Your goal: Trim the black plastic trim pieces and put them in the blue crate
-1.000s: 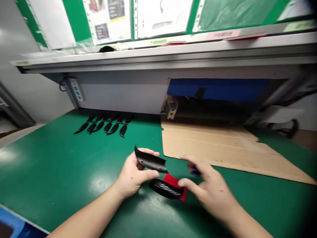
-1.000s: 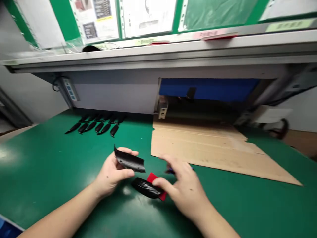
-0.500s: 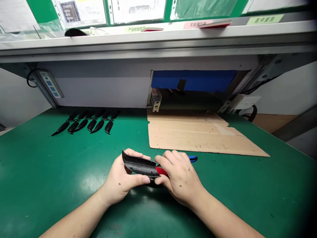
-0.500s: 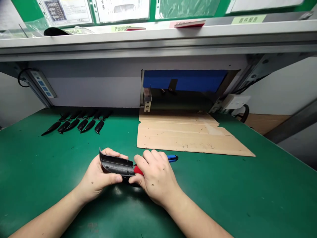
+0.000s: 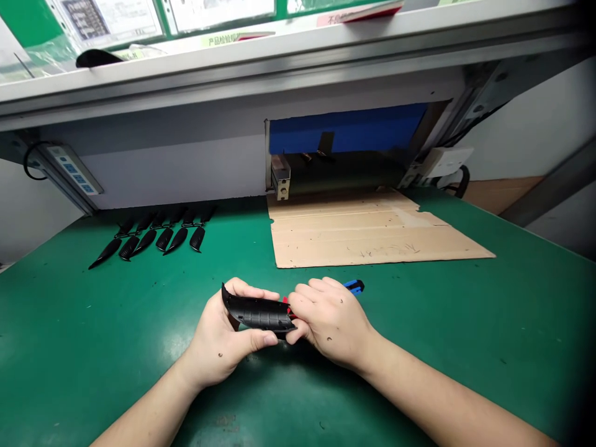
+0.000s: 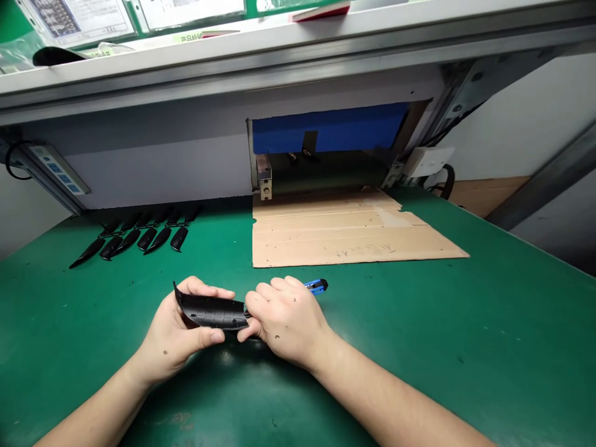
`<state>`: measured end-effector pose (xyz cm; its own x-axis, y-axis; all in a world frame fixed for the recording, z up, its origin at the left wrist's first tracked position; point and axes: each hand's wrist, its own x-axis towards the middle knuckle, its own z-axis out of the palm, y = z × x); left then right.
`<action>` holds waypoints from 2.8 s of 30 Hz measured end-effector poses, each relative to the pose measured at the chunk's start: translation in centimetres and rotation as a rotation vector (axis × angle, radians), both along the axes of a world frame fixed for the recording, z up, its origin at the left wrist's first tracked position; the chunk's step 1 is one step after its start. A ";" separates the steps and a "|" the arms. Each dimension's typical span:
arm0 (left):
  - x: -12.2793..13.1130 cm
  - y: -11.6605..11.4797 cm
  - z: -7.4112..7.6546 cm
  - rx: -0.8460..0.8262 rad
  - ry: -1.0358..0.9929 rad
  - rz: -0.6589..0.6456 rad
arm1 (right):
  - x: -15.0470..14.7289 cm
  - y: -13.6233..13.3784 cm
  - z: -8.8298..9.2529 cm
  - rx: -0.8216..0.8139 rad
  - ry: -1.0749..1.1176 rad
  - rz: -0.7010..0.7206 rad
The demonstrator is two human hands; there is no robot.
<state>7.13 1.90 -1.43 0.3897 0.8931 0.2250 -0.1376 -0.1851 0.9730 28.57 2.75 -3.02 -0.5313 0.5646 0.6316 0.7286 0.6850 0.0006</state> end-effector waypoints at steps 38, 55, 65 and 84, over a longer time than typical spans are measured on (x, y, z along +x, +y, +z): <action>0.9 -0.1 0.0 -0.064 -0.066 0.036 | 0.7 0.3 0.6 -0.048 -0.014 0.037; 0.7 0.3 -0.4 -0.114 -0.189 0.000 | 2.3 1.1 0.8 -0.565 0.190 0.272; 0.8 0.6 0.3 -0.456 -0.448 0.010 | 2.2 0.7 1.4 -0.616 -0.060 0.113; 1.4 0.7 0.6 -0.062 0.276 -0.253 | 1.6 0.4 1.5 -0.356 0.344 0.342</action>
